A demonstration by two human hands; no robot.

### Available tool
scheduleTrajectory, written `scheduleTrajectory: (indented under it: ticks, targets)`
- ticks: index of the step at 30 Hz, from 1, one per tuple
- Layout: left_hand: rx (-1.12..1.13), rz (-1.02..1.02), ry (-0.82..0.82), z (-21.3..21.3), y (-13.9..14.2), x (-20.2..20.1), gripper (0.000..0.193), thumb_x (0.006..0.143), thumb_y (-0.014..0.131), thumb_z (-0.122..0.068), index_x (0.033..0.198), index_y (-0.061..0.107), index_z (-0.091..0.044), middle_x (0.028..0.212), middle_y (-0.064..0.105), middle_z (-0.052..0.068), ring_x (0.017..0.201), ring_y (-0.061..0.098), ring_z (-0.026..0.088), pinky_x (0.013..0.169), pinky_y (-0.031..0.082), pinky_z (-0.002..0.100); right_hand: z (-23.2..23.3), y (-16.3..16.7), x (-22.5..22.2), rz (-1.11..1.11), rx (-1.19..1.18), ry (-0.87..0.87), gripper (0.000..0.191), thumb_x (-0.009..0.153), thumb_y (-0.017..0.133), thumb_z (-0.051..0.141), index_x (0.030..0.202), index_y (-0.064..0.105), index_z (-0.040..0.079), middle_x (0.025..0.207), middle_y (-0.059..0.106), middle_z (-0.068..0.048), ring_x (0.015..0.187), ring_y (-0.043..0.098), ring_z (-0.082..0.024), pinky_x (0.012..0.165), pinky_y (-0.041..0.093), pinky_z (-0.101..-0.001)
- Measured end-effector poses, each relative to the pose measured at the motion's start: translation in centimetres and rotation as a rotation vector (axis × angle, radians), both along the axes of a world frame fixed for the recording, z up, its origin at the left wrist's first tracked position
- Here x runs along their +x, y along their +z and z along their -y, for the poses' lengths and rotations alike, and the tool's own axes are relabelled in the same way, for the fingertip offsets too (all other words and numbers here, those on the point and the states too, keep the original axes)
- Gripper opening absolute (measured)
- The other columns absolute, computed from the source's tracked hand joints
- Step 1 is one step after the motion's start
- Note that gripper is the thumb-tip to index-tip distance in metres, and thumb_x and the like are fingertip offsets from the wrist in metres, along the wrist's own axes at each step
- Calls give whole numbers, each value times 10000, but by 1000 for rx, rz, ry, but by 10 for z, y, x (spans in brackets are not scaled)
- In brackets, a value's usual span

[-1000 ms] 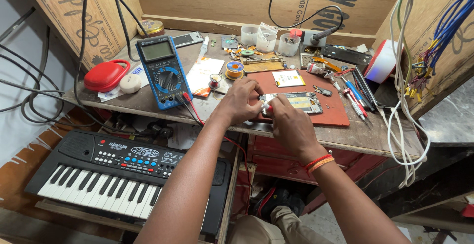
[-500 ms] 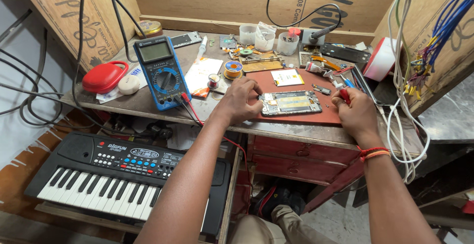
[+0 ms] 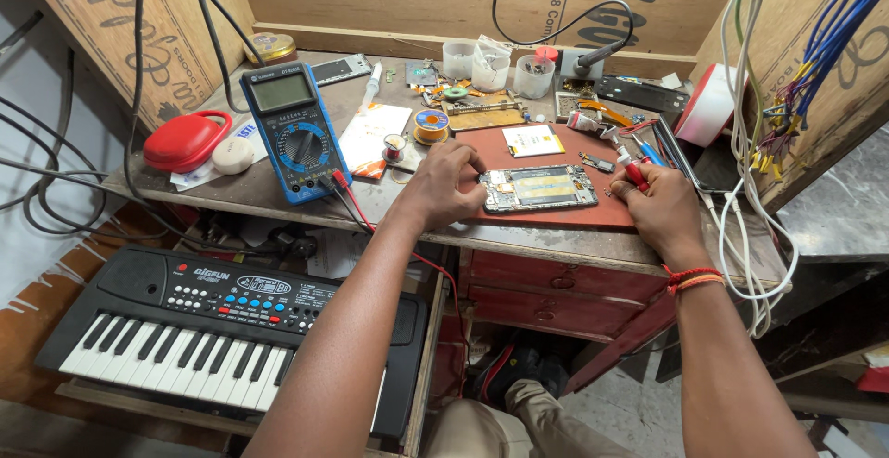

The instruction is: The person works at a cluttered repair bench on a disassembled smartphone lying on a mat. They hold the phone steady with one hand while using a red-handled probe tool to point at and work on the exposed internal board, occasionally repositioning the phone and picking at its components.

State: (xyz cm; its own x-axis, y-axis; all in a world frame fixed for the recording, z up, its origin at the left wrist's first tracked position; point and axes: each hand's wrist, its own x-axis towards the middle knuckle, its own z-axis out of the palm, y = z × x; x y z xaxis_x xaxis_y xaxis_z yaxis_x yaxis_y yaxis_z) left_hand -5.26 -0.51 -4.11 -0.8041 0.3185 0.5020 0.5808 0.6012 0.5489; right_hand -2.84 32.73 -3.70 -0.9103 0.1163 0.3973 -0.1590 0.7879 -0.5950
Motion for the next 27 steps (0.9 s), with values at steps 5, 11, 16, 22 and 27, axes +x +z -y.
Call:
scheduleTrajectory:
  ticks: [5, 11, 16, 22, 27]
  targets:
    - [2, -6, -3, -1, 0, 0, 242, 774, 712, -233, 960, 695, -78, 1112, 643, 124, 1171, 577, 313, 1056, 450, 410, -2, 0, 1, -39, -20, 19, 235, 950, 749, 253, 1026, 783, 34, 837, 754, -155, 721, 713, -203, 703, 534, -353]
    - [1, 7, -1, -1, 0, 0, 245, 773, 715, -235, 961, 695, -79, 1113, 643, 122, 1175, 578, 309, 1056, 451, 410, 2, 5, 5, -39, -42, -18, 252, 945, 748, 262, 1026, 772, 24, 809, 745, -137, 678, 684, -191, 661, 523, -358]
    - [-9, 24, 8, -2, 2, 1, 244, 776, 711, -238, 967, 699, -86, 1141, 646, 115, 1196, 579, 303, 1064, 446, 412, 1, 10, 11, -198, -174, -31, 175, 978, 672, 161, 992, 750, 4, 798, 708, -91, 682, 608, -132, 604, 461, -327]
    - [-15, 49, 21, -1, 3, 1, 214, 799, 661, -196, 971, 701, -75, 1136, 655, 121, 1191, 584, 296, 1068, 454, 408, -7, -4, 19, -609, -263, 50, 134, 1154, 583, 52, 1202, 679, -28, 960, 728, -95, 837, 669, -106, 762, 497, -251]
    - [-9, 53, 28, -2, 3, 0, 204, 815, 594, -145, 972, 702, -73, 1139, 658, 124, 1176, 585, 301, 1068, 456, 404, 5, -8, 26, -751, -412, 249, 342, 1214, 553, -58, 1483, 369, 45, 1138, 686, -171, 1031, 711, -180, 936, 546, -258]
